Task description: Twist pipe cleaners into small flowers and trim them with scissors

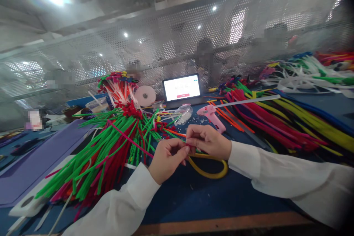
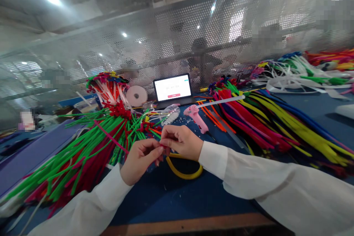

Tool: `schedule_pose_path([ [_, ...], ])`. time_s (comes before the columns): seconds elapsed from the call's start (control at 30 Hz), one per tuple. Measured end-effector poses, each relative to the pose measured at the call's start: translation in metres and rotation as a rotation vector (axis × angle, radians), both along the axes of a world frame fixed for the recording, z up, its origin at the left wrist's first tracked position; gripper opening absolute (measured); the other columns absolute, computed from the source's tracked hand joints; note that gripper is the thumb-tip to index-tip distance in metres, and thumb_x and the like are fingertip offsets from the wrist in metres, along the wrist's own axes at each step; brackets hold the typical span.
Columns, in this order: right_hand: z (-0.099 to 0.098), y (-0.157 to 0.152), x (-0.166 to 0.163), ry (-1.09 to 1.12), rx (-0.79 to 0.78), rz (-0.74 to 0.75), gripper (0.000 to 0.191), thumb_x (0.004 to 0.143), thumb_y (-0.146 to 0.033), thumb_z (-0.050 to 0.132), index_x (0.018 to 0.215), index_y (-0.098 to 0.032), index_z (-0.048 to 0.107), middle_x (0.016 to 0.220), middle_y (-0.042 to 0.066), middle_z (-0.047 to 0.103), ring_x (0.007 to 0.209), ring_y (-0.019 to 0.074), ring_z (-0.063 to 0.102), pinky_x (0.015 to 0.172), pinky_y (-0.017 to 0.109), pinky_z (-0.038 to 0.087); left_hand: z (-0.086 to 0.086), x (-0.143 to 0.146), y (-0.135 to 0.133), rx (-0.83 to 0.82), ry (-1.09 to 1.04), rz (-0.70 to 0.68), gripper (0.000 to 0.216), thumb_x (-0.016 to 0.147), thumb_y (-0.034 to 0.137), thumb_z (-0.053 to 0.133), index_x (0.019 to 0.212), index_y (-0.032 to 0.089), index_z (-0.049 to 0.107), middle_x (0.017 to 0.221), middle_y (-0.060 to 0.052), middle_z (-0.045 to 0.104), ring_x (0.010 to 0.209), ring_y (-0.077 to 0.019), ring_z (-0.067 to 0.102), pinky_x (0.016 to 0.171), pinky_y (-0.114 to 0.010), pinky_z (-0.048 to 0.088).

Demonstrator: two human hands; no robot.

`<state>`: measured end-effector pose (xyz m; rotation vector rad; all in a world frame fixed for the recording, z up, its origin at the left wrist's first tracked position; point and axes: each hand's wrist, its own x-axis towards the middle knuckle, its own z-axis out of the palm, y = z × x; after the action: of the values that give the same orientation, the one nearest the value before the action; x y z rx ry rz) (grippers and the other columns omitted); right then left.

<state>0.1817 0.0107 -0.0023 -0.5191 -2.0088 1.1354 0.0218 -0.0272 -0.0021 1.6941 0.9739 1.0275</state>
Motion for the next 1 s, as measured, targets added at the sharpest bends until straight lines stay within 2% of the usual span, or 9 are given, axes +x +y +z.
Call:
schedule_pose_path([
  [0.07, 0.0008, -0.0014, -0.0002, -0.020, 0.029, -0.020, 0.012, 0.080, -0.025, 0.046, 0.073, -0.015, 0.046, 0.059, -0.001, 0.054, 0.055, 0.0090, 0.053, 0.050, 0.020, 0.040, 0.0012, -0.0004, -0.0004, 0.062, 0.078, 0.027, 0.019, 0.074, 0.027, 0.051, 0.066, 0.011, 0.057, 0.056, 0.000, 0.054, 0.046, -0.0066, 0.047, 0.044, -0.018, 0.039],
  [0.17, 0.0020, -0.0008, -0.0003, -0.044, 0.033, -0.040, 0.014, 0.080, -0.027, 0.045, 0.074, -0.015, 0.045, 0.058, -0.001, 0.055, 0.053, 0.0088, 0.053, 0.048, 0.019, 0.039, 0.0024, -0.0010, 0.0000, 0.071, 0.092, 0.021, 0.019, 0.075, 0.027, 0.050, 0.065, 0.011, 0.056, 0.057, 0.000, 0.054, 0.046, -0.0066, 0.046, 0.045, -0.018, 0.038],
  [0.33, 0.0010, 0.0044, 0.0002, -0.084, -0.027, -0.017, 0.029, 0.085, -0.036, 0.032, 0.074, -0.015, 0.047, 0.061, 0.000, 0.054, 0.053, 0.0088, 0.054, 0.048, 0.019, 0.040, 0.0018, -0.0028, 0.0020, 0.053, 0.061, 0.026, 0.019, 0.075, 0.027, 0.050, 0.064, 0.012, 0.054, 0.055, 0.001, 0.053, 0.044, -0.0057, 0.045, 0.045, -0.017, 0.037],
  [0.47, -0.0031, 0.0033, -0.0008, -0.081, 0.011, -0.013, 0.017, 0.080, -0.031, 0.044, 0.074, -0.015, 0.045, 0.059, -0.002, 0.053, 0.052, 0.0078, 0.053, 0.051, 0.019, 0.040, 0.0016, -0.0023, 0.0024, 0.044, 0.089, 0.032, 0.019, 0.075, 0.026, 0.050, 0.064, 0.012, 0.054, 0.054, 0.000, 0.053, 0.044, -0.0059, 0.045, 0.044, -0.017, 0.036],
  [0.57, -0.0047, 0.0003, -0.0013, -0.092, 0.057, -0.027, 0.013, 0.082, -0.025, 0.041, 0.074, -0.016, 0.044, 0.054, -0.003, 0.052, 0.050, 0.0075, 0.052, 0.049, 0.018, 0.039, 0.0015, -0.0009, 0.0018, 0.051, 0.126, 0.048, 0.019, 0.074, 0.026, 0.049, 0.064, 0.011, 0.054, 0.054, 0.000, 0.053, 0.044, -0.0061, 0.045, 0.043, -0.017, 0.036],
  [0.73, -0.0028, -0.0013, 0.0003, -0.168, 0.243, -0.106, 0.008, 0.081, -0.020, 0.040, 0.077, -0.016, 0.047, 0.059, -0.001, 0.057, 0.053, 0.0090, 0.054, 0.054, 0.020, 0.041, -0.0010, -0.0009, 0.0025, 0.044, 0.130, 0.086, 0.020, 0.075, 0.028, 0.048, 0.064, 0.012, 0.054, 0.053, 0.000, 0.053, 0.043, -0.0064, 0.045, 0.043, -0.017, 0.035],
  [0.87, -0.0033, -0.0008, 0.0005, -0.141, 0.180, -0.053, 0.005, 0.080, -0.019, 0.040, 0.079, -0.017, 0.045, 0.059, 0.000, 0.059, 0.052, 0.0089, 0.054, 0.050, 0.019, 0.040, -0.0025, -0.0017, 0.0037, 0.055, 0.120, 0.113, 0.022, 0.074, 0.029, 0.049, 0.060, 0.013, 0.052, 0.050, 0.001, 0.051, 0.042, -0.0061, 0.043, 0.043, -0.017, 0.033],
  [1.0, -0.0056, 0.0007, -0.0013, -0.110, 0.082, -0.084, 0.008, 0.080, -0.023, 0.043, 0.076, -0.017, 0.045, 0.057, -0.001, 0.058, 0.050, 0.0090, 0.054, 0.048, 0.019, 0.040, -0.0017, -0.0017, 0.0039, 0.067, 0.147, 0.131, 0.022, 0.073, 0.030, 0.050, 0.060, 0.013, 0.053, 0.050, 0.002, 0.051, 0.043, -0.0069, 0.044, 0.043, -0.018, 0.033],
])
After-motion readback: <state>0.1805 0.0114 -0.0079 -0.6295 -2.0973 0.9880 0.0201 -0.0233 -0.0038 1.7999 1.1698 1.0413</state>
